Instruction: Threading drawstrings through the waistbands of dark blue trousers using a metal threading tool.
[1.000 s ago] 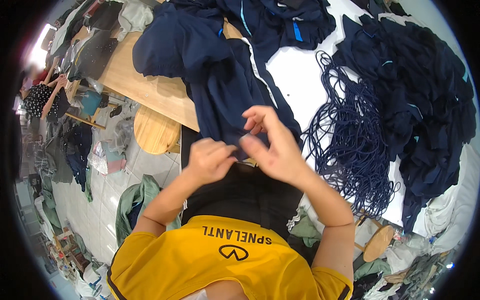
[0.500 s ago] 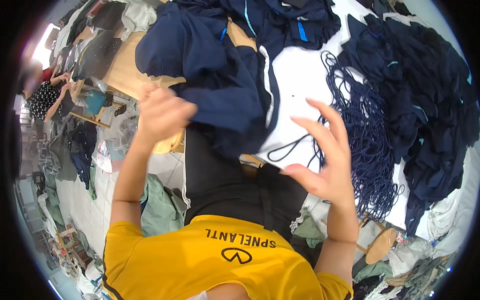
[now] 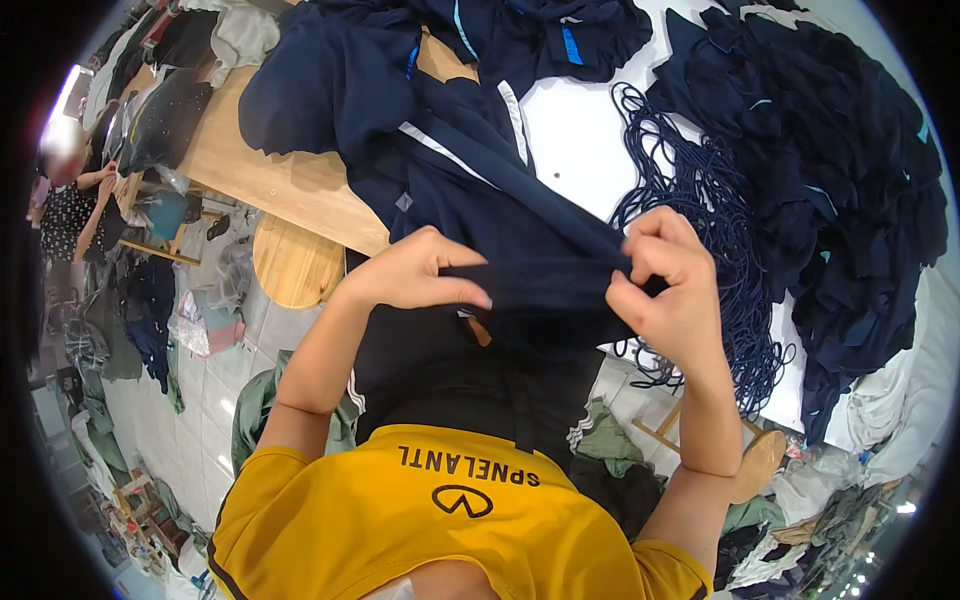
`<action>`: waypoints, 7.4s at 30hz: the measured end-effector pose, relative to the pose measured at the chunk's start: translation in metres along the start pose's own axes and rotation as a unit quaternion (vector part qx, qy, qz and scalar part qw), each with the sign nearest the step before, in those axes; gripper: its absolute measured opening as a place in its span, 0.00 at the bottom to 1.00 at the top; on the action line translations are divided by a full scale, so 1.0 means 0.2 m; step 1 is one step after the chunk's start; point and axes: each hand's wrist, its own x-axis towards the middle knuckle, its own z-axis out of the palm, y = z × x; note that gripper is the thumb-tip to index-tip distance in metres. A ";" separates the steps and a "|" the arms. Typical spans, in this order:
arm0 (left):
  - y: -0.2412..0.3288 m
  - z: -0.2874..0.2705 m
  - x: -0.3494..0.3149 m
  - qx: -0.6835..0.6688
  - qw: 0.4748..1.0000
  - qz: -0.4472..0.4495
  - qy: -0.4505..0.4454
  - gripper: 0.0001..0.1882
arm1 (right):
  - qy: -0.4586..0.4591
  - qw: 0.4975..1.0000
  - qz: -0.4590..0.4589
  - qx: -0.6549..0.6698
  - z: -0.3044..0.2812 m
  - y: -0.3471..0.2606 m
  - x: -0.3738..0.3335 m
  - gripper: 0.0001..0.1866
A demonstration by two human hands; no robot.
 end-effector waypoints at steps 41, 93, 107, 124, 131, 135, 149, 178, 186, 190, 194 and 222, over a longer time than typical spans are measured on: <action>-0.02 0.11 0.15 0.171 0.985 0.000 -0.009 0.18 | 0.010 0.998 0.056 -0.037 -0.17 0.03 -0.12 0.11; -0.04 0.12 0.16 0.112 0.993 0.009 -0.019 0.18 | -0.009 0.993 -0.057 -0.107 0.07 0.07 -0.09 0.09; -0.05 -0.18 -0.08 0.496 0.769 0.218 0.339 0.12 | -0.014 0.899 0.152 -0.410 0.14 0.42 -0.25 0.58; -0.08 0.21 0.21 0.254 0.958 0.079 0.108 0.19 | 0.023 0.991 0.099 -0.088 -0.15 0.01 -0.18 0.07; -0.10 0.17 0.11 -0.046 0.998 -0.033 -0.042 0.15 | 0.040 0.992 0.074 0.095 -0.05 0.13 -0.18 0.12; -0.10 0.23 0.09 0.104 0.994 -0.001 -0.031 0.15 | -0.006 0.985 0.115 0.127 0.03 0.06 -0.16 0.12; -0.08 0.41 -0.03 0.164 0.944 0.165 0.232 0.12 | -0.063 0.990 0.008 0.128 0.28 -0.06 -0.14 0.54; -0.17 0.28 0.08 0.164 0.923 0.042 0.347 0.24 | 0.034 0.990 0.122 0.054 0.13 0.09 -0.23 0.07; -0.12 0.06 0.02 -0.297 0.946 -0.115 -0.060 0.16 | 0.027 0.989 0.134 0.062 0.03 0.06 -0.24 0.13; -0.04 -0.09 0.02 -0.139 0.969 -0.114 -0.171 0.14 | -0.064 0.976 0.147 0.145 0.03 0.06 -0.27 0.12; 0.02 -0.04 0.08 0.125 0.969 -0.054 -0.205 0.20 | -0.064 0.974 0.137 0.166 0.10 0.04 -0.24 0.11; -0.06 0.00 -0.13 0.388 0.912 0.083 0.109 0.11 | -0.060 0.950 0.220 -0.214 0.12 0.30 -0.27 0.53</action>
